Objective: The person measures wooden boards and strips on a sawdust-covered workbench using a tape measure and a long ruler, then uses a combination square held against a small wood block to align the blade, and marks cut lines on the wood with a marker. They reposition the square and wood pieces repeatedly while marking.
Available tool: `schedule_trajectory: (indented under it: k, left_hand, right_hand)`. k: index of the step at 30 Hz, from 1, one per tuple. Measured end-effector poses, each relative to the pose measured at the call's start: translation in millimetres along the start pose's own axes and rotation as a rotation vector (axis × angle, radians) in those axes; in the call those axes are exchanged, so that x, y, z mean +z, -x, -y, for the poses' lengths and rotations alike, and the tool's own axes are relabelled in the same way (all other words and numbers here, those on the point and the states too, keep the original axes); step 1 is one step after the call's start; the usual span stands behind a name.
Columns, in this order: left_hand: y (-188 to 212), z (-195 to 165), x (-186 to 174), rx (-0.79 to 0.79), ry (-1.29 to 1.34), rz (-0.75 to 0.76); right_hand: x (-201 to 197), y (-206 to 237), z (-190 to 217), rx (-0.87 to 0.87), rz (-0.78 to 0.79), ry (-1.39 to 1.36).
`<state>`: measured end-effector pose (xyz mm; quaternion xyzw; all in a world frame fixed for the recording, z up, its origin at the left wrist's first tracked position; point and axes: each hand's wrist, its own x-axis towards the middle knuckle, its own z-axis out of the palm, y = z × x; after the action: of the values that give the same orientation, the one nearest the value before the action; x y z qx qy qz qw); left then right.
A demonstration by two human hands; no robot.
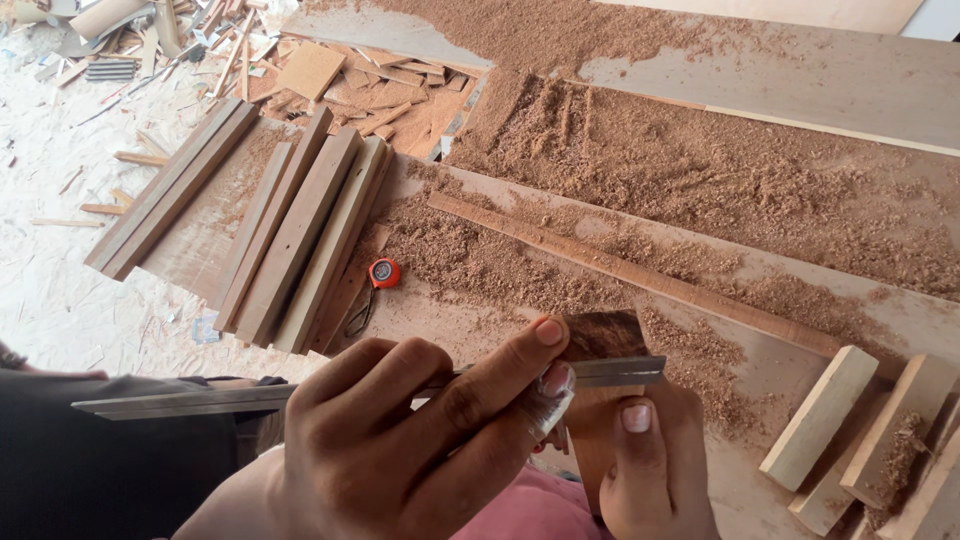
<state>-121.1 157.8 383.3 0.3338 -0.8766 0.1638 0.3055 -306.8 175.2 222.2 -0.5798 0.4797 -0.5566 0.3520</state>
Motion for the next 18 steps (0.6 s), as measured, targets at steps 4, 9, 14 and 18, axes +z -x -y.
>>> schedule_trajectory:
  k: [4, 9, 14, 18]
  left_hand:
    - [-3, 1, 1, 0.011, -0.01, -0.007]
    - [-6, 1, -1, 0.005, -0.002, 0.005]
    - [-10, 5, -2, 0.062, -0.016, -0.01]
    - [-11, 6, -4, 0.07, -0.02, -0.007]
  right_hand:
    - [1, -2, 2, -0.427, -0.11, 0.336]
    - [-5, -10, 6, -0.103, -0.021, 0.044]
    - [-7, -15, 9, 0.064, 0.023, -0.05]
    - [-2, -14, 14, 0.023, -0.041, -0.035]
